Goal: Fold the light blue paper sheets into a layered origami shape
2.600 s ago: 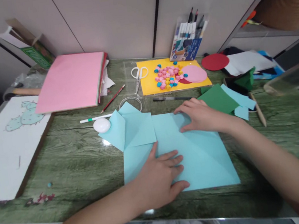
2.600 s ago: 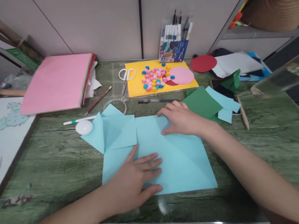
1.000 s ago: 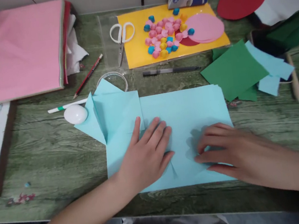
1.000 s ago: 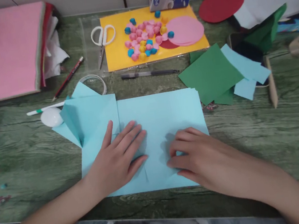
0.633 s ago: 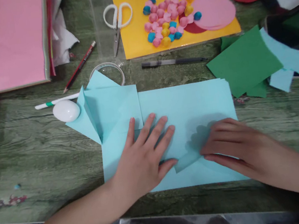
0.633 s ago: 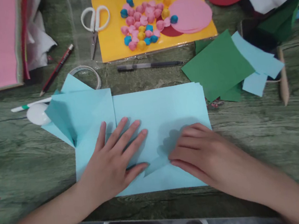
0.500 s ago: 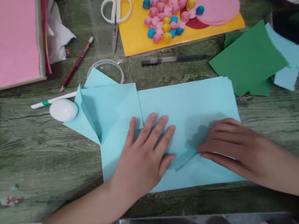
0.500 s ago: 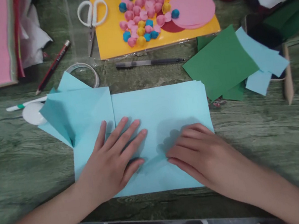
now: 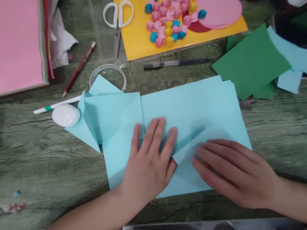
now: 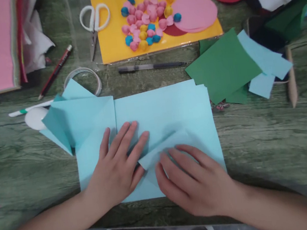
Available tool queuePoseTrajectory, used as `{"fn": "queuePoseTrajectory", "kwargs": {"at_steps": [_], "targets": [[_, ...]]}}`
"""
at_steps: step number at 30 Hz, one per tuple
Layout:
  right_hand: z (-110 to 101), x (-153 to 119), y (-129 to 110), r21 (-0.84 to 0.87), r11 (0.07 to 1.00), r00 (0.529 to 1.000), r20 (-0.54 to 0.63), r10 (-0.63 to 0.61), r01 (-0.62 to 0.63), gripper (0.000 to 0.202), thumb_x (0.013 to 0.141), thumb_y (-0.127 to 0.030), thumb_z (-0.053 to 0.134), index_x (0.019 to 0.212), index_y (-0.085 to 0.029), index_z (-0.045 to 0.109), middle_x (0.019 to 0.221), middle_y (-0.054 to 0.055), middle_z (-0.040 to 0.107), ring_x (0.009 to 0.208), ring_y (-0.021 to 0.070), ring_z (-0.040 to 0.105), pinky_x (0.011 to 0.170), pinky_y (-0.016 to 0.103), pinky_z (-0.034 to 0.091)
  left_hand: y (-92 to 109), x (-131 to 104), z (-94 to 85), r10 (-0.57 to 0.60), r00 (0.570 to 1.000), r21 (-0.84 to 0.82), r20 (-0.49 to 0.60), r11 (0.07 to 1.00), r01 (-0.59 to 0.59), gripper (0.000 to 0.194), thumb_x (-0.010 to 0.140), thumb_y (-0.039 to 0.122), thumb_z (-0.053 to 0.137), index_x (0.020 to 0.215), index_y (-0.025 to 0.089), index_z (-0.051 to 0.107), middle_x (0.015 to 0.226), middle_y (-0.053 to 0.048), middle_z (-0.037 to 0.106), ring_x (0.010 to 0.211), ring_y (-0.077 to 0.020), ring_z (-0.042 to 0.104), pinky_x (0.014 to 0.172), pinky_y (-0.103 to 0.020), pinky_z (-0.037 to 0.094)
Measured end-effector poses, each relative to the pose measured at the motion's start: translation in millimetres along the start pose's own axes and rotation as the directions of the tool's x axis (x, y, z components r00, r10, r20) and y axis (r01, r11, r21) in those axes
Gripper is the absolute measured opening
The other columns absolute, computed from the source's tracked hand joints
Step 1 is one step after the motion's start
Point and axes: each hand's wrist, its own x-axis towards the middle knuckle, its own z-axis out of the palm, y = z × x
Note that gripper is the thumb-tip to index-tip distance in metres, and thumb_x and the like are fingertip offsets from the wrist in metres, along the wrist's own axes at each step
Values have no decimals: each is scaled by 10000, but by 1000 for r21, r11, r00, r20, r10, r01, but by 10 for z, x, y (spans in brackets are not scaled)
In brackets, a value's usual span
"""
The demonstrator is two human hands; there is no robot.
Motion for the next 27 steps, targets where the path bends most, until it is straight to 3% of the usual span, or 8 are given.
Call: {"fn": "queuePoseTrajectory", "kwargs": {"at_steps": [6, 9, 13, 20, 27], "targets": [[63, -19, -188, -49, 992, 985, 128, 118, -113, 433, 892, -116, 451, 1318, -93, 527, 1317, 199, 560, 1232, 390, 484, 986, 592, 390, -40, 7, 5, 62, 998, -29, -8, 998, -62, 533, 963, 362, 367, 1416, 82, 379, 1525, -153, 326, 1428, -327, 239, 1152, -561, 141], [102, -69, -260, -28, 976, 958, 184, 218, -216, 487, 928, -308, 498, 1389, -154, 465, 1423, 178, 468, 1317, 391, 397, 1030, 612, 342, -72, 8, -18, 80, 997, -35, -12, 996, -80, 517, 965, 356, 374, 1408, 88, 396, 1515, -117, 359, 1425, -311, 251, 1164, -549, 129], [162, -81, -265, 28, 962, 943, 211, 259, -270, 607, 897, -523, 506, 1428, -243, 415, 1474, 138, 414, 1369, 384, 320, 1048, 610, 320, -139, 17, -56, 117, 993, -71, 2, 991, -117, 476, 958, 262, 362, 1401, 96, 411, 1501, -103, 386, 1425, -278, 261, 1173, -536, 119], [188, -77, -245, 54, 955, 929, 257, 268, -290, 694, 856, -591, 523, 1457, -287, 357, 1515, 138, 343, 1410, 392, 213, 1064, 654, 231, -222, 23, -77, 146, 989, -168, 12, 976, -142, 536, 880, 157, 373, 1411, 93, 403, 1515, -89, 364, 1437, -252, 241, 1191, -501, 92], [207, -46, -241, 56, 952, 919, 281, 275, -302, 786, 800, -613, 589, 1475, -330, 302, 1530, 171, 295, 1415, 416, 169, 1048, 682, 207, -280, 30, -121, 170, 984, -196, 44, 968, -158, 525, 876, 139, 376, 1394, 190, 445, 1526, -54, 346, 1436, -251, 248, 1178, -553, 73]]}}
